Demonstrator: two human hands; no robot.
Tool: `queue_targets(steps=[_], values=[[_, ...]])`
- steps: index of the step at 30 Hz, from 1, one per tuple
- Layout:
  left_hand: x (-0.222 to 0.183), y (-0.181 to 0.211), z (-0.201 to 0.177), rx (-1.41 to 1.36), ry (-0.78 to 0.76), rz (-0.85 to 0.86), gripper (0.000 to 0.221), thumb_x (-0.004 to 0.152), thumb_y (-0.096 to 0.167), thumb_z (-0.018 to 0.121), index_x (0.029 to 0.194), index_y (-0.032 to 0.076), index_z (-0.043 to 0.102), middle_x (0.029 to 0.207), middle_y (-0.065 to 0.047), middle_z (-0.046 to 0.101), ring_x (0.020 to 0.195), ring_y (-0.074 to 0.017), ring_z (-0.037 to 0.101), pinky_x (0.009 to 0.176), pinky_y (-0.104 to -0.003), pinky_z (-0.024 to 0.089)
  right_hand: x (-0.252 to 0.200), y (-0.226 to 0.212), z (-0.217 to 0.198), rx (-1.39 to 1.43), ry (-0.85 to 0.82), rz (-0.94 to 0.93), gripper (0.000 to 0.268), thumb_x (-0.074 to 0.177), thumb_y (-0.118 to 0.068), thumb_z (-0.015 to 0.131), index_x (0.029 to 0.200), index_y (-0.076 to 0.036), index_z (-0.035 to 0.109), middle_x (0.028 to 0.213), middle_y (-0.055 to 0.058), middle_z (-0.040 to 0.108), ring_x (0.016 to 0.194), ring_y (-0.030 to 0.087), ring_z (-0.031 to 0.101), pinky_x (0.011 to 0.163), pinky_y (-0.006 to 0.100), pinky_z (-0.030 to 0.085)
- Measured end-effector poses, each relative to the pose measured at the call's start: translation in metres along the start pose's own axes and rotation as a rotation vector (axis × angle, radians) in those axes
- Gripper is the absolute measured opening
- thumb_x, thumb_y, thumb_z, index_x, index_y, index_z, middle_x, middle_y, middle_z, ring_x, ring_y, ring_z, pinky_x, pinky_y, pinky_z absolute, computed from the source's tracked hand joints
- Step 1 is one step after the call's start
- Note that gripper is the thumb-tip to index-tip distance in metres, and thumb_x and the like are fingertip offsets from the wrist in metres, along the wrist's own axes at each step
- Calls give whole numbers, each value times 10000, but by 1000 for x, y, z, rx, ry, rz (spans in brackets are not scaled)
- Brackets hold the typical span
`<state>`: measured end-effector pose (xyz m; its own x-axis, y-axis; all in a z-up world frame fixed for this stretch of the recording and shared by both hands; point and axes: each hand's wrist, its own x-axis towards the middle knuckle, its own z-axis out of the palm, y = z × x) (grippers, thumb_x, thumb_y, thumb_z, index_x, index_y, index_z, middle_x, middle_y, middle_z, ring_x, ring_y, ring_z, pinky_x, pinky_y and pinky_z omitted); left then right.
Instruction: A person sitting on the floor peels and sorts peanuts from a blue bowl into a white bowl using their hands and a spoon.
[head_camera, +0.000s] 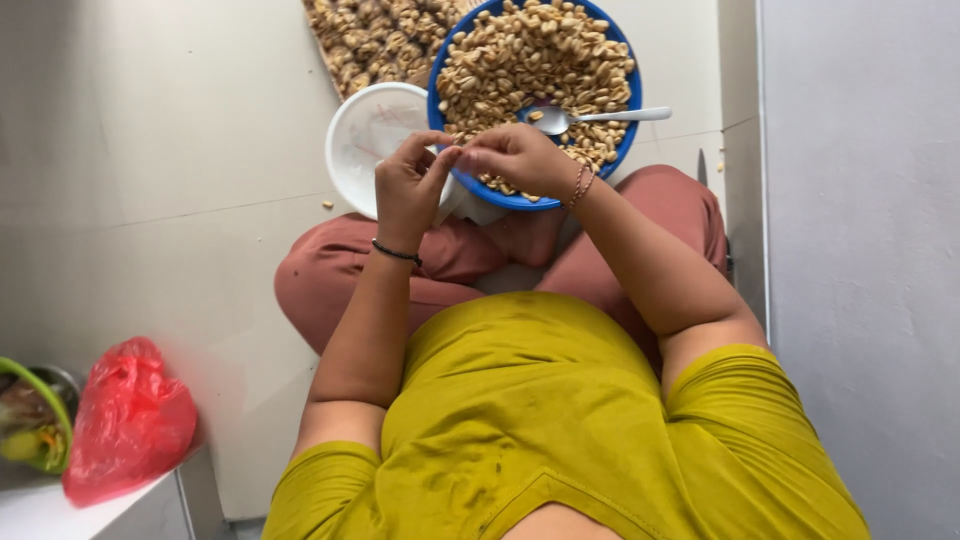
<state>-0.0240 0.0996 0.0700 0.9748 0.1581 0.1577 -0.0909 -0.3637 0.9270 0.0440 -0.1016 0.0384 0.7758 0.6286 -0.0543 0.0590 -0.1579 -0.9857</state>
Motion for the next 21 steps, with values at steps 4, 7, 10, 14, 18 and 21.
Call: queue_targets(steps=[4, 7, 10, 14, 18, 21], values=[[0, -11, 23, -73, -56, -19, 155, 943, 241, 808, 1068, 170, 748, 566, -6, 575, 529, -85, 476, 557, -229, 406, -20, 5, -7, 14, 142, 68, 101, 948, -155, 734, 1012, -109, 798, 752, 32, 750, 754, 101, 703, 699, 253, 561], [-2, -15, 30, -120, -47, -82, 251, 894, 267, 861, 1096, 195, 732, 756, 1, 732, 593, -51, 537, 581, -208, 422, -25, 19, -16, 95, 212, 79, 43, 927, -123, 776, 943, -89, 797, 696, 11, 690, 706, 62, 617, 625, 189, 518], [-4, -8, 29, -52, -18, -11, 347, 918, 224, 836, 1213, 146, 670, 990, -103, 773, 791, -220, 701, 729, -335, 528, -22, 28, -22, 96, 237, 75, 67, 889, -146, 836, 891, -93, 796, 665, 18, 676, 659, 63, 609, 602, 196, 529], [-13, 3, 42, 160, 160, 230, 235, 879, 227, 875, 965, 110, 691, 857, -57, 669, 742, -247, 634, 728, -360, 508, -26, 9, -21, -89, 321, -26, 69, 867, -154, 836, 888, -103, 796, 689, 51, 672, 692, 138, 657, 631, 261, 559], [-14, 6, 60, 6, 81, 20, 167, 852, 154, 861, 892, 95, 710, 714, -71, 668, 640, -203, 667, 618, -309, 545, -30, -3, -18, -568, 451, -269, 115, 863, -250, 829, 822, -196, 735, 736, -37, 687, 764, 179, 697, 686, 323, 562], [-10, -1, 62, 14, 92, -34, 137, 913, 168, 795, 874, 109, 679, 670, -58, 654, 625, -163, 638, 609, -306, 528, -26, -3, -8, -911, 571, -426, 166, 859, -270, 792, 778, -226, 653, 731, -81, 622, 741, 145, 664, 675, 311, 534]])
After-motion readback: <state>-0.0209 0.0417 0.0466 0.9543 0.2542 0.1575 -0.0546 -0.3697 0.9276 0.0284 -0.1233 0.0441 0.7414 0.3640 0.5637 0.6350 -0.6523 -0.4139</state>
